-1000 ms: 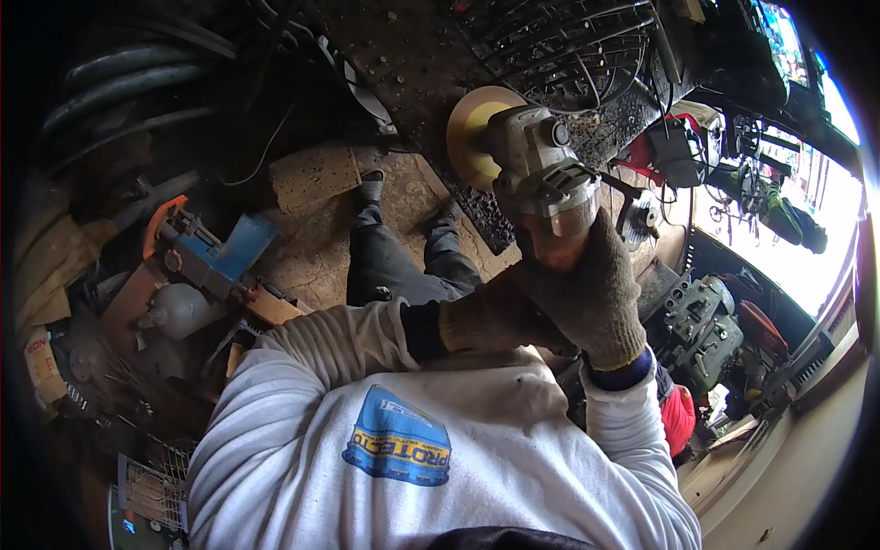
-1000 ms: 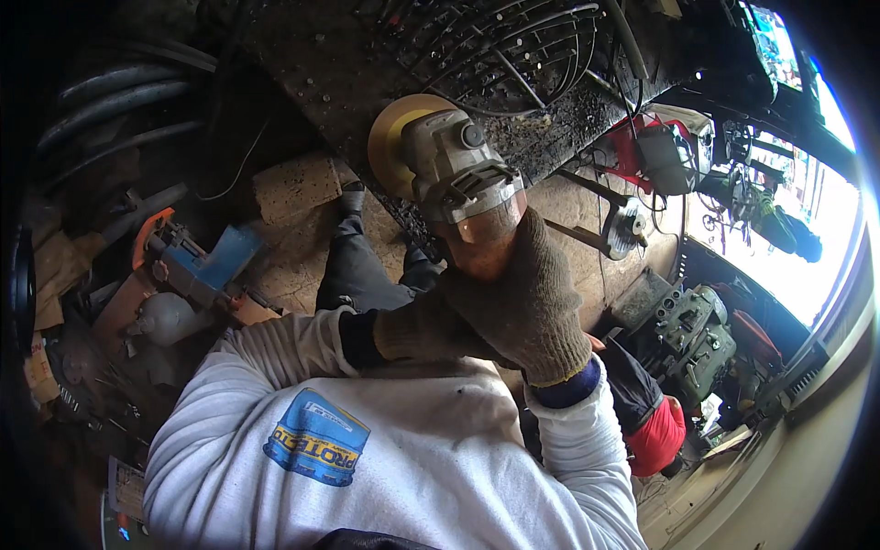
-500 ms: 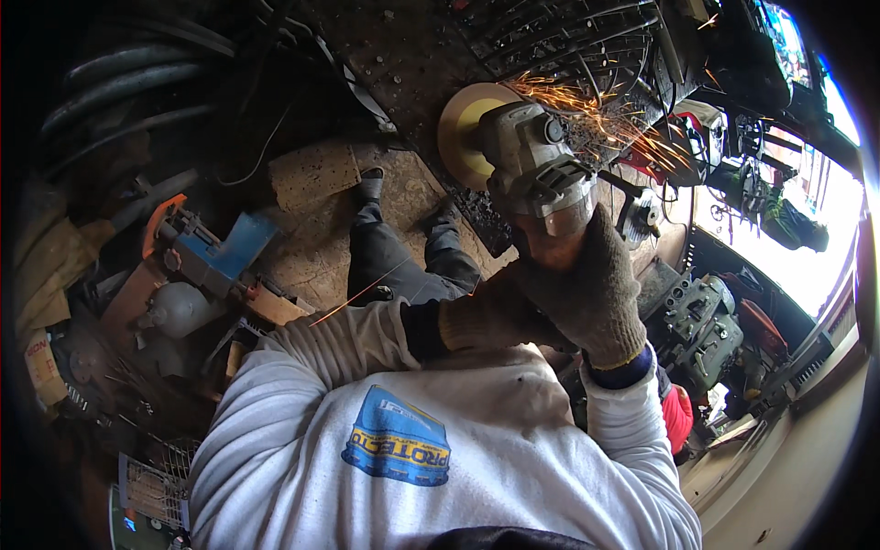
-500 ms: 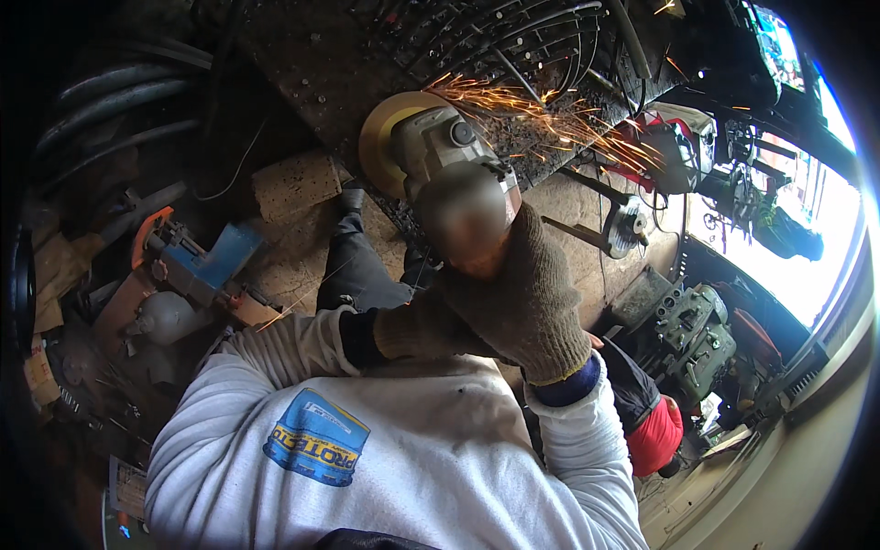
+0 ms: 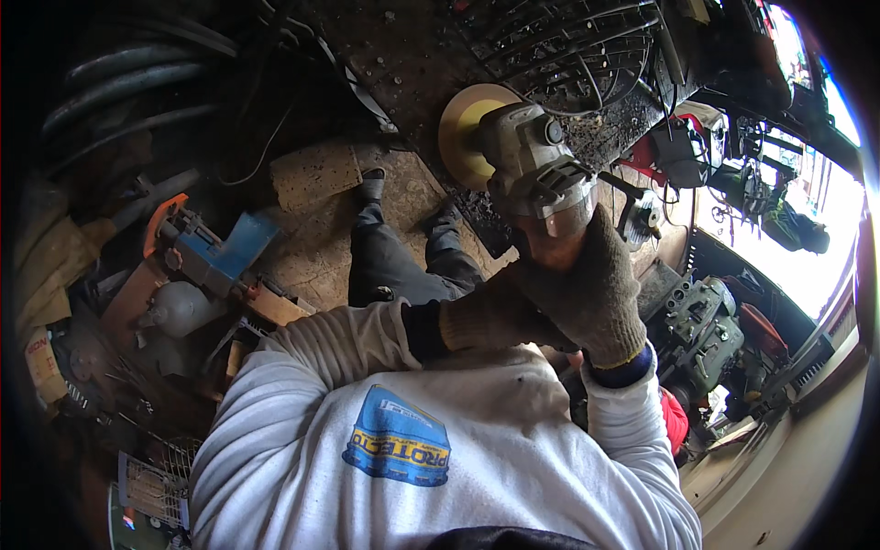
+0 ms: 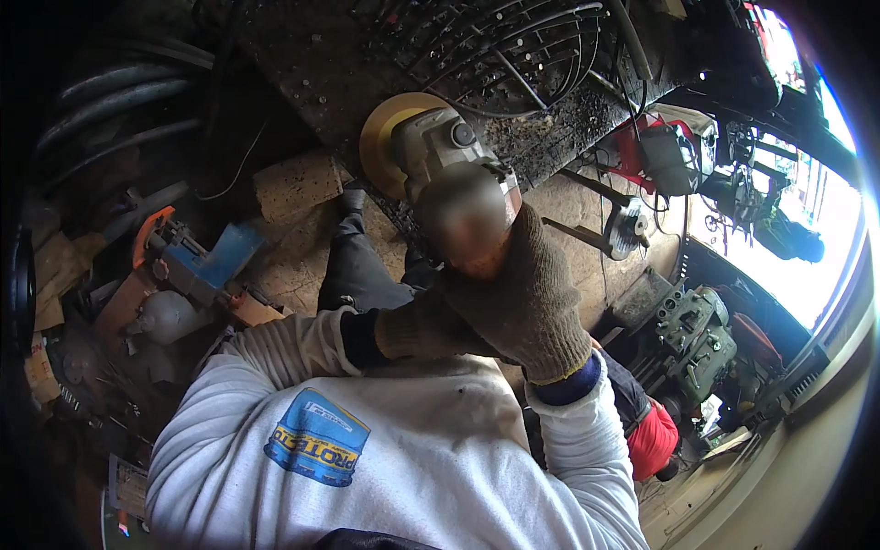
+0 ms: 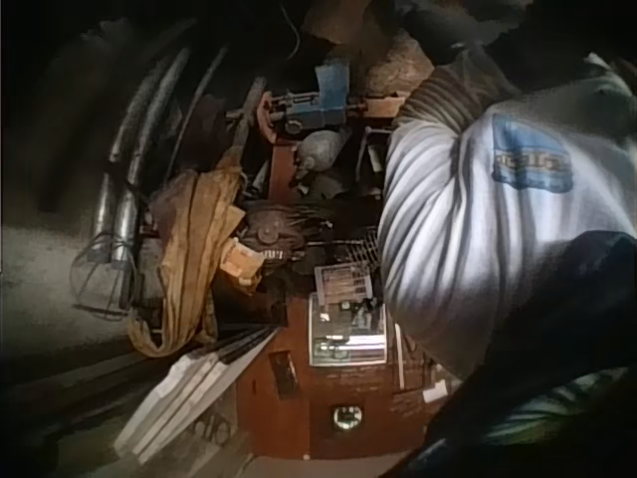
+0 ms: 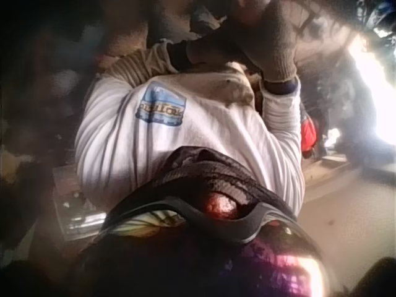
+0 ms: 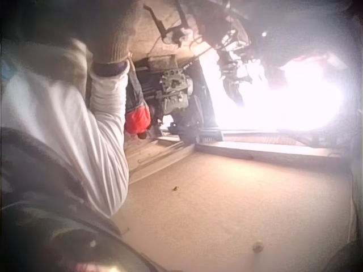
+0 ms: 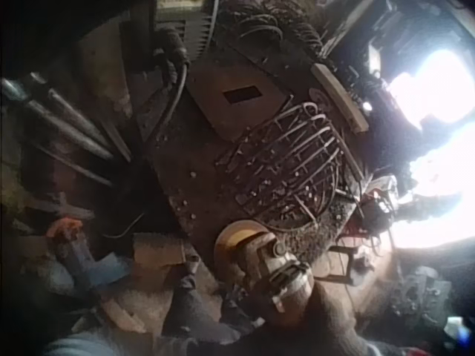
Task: The person welds components of a curved metal frame structure using a welding tool and a hand-held shield, then uses an angle grinder to smooth the joints.
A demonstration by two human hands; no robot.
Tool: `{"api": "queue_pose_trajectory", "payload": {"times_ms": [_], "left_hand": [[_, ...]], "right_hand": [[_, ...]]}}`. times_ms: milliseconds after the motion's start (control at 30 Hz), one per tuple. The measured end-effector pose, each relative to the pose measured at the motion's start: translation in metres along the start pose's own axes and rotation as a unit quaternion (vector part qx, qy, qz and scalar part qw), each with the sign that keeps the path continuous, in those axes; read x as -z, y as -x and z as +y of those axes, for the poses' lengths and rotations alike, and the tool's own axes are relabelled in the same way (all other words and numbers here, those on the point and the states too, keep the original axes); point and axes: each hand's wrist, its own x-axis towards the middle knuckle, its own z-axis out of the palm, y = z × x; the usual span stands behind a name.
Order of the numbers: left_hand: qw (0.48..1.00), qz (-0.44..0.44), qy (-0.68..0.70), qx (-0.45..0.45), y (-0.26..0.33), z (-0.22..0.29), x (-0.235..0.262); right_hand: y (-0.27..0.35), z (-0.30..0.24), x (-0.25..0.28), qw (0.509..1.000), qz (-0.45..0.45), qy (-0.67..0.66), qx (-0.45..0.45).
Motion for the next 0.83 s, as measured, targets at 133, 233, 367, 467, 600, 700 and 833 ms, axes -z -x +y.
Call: {"api": "queue_pose_trajectory", "payload": {"times_ms": [133,233,367,467,600,700,833], "left_hand": [[1.0,0.008,0.019,0.002,0.007,0.006,-0.008],[0.999,-0.001,-0.042,-0.031,0.004,0.003,-0.003],[0.998,0.028,0.047,0.033,0.003,0.006,-0.007],[1.0,0.012,0.005,0.006,0.003,0.003,-0.002],[1.0,-0.004,0.029,0.01,0.006,0.006,-0.004],[0.996,-0.048,0.074,-0.003,0.005,0.004,0.003],[0.901,-0.154,0.396,0.085,0.003,0.005,0.009]], "right_hand": [[-0.001,-0.002,0.002,1.0,-0.009,0.01,-0.022],[-0.001,0.0,0.001,1.0,-0.005,0.001,-0.012],[-0.002,0.003,0.0,1.0,-0.011,-0.011,0.021],[-0.002,-0.002,0.001,0.999,-0.019,0.021,0.019],[-0.004,0.0,0.001,0.999,-0.022,0.024,0.017],[-0.006,-0.002,0.002,0.998,-0.023,0.012,0.062],[-0.008,0.002,0.001,0.996,-0.022,0.001,0.084]]}}
